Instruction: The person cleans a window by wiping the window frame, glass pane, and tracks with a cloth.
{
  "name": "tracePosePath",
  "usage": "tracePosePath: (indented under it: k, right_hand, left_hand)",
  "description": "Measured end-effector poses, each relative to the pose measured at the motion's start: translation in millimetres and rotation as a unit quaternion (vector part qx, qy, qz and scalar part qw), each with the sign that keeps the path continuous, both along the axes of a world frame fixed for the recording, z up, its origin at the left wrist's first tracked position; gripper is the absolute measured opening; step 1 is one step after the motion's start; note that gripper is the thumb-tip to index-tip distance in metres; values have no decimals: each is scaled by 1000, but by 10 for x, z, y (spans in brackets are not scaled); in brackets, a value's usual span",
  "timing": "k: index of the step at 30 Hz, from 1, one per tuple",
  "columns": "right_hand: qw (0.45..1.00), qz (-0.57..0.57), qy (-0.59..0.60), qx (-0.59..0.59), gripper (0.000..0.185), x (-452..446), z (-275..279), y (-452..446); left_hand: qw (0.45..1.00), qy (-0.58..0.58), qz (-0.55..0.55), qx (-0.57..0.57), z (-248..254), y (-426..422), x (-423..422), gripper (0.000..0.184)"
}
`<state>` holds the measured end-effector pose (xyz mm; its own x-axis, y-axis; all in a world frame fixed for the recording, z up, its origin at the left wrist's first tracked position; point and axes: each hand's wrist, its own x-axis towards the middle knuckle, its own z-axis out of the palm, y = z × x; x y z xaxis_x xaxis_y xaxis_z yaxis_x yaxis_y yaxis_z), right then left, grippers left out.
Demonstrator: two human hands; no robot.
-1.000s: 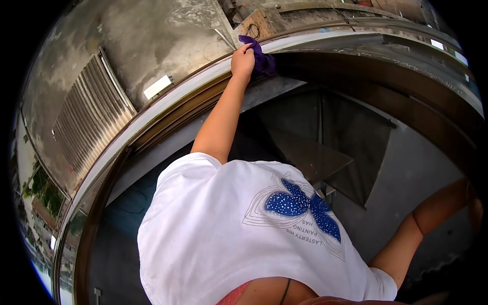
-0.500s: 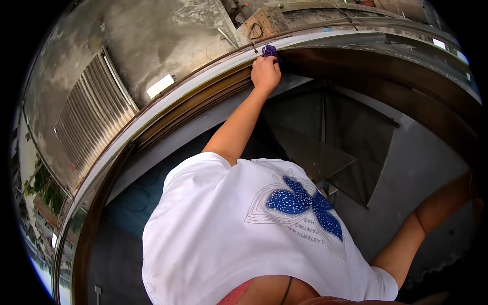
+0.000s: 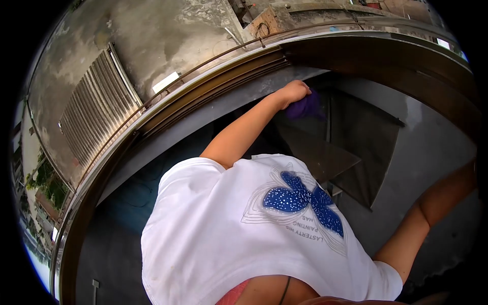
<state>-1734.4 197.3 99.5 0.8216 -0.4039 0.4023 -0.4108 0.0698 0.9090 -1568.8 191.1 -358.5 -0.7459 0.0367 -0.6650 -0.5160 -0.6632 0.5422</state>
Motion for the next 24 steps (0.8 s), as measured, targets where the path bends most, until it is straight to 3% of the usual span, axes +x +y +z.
tracePosePath:
  k: [2, 3, 4, 5, 8, 10, 11, 12, 14, 15, 16, 17, 18, 19, 20, 21, 23, 24]
  right_hand:
    - [995, -49, -81, -29, 32, 222, -349, 67]
    - [992, -65, -105, -38, 33, 363, -576, 90]
    - [957, -4, -285, 54, 19, 580, -1031, 141]
    - [902, -32, -387, 189, 11, 715, -1352, 284]
    - [665, -198, -599, 399, 30, 985, -2494, 588]
    - [504, -226, -715, 429, 68, 1165, -3225, 769]
    - [386, -211, -784, 437, 78, 1256, -3566, 897]
    - [154, -81, -929, 325, 73, 1484, -3762, 898]
    - [-99, -49, -965, 239, 55, 1497, -4029, 917]
    - [-47, -87, -956, 275, 48, 1517, -4155, 909]
    - [6, -123, -943, 309, 42, 1541, -4272, 903]
    - [217, -189, -891, 352, 35, 1602, -4288, 827]
    - [384, -150, -841, 351, 36, 1651, -4177, 680]
    - [475, -160, -792, 348, 34, 1652, -4086, 547]
    - [561, -169, -734, 343, 33, 1606, -4046, 436]
    - [563, -169, -734, 340, 33, 1527, -4060, 356]
    - [712, -213, -569, 353, 31, 1360, -4139, 216]
    - [728, -280, -499, 376, 24, 1245, -4257, 189]
  left_hand:
    - [999, 13, 24, -31, 10, 170, 112, 23]
    - [993, 15, 106, 51, 58, 162, 222, 24]
    - [973, 16, 186, 132, 107, 150, 324, 26]
    - [972, 21, 190, 134, 195, 110, 427, 26]
    - [941, 49, 248, 223, 381, 11, 650, 27]
    - [906, 97, 313, 268, 409, -54, 774, 28]
    - [903, 125, 288, 293, 395, -89, 832, 34]
    - [903, 126, 287, 293, 423, -134, 900, 34]
    - [973, 104, 185, 93, 509, -220, 1044, 38]
    - [982, 121, 128, -65, 341, -238, 1118, 37]
    - [957, 135, 147, -212, 140, -216, 1194, 34]
    - [947, 71, 196, -243, 172, -243, 1277, 33]
    - [873, 3, 189, -450, 144, -293, 1417, 33]
    - [744, -24, 173, -644, -33, -379, 1590, 36]
    - [703, -82, 142, -692, -72, -483, 1784, 41]
    - [656, -123, 124, -734, -209, -543, 1999, 47]
    - [615, -205, 59, -759, -460, -608, 2448, 59]
    - [614, -229, 35, -755, -586, -628, 2658, 62]
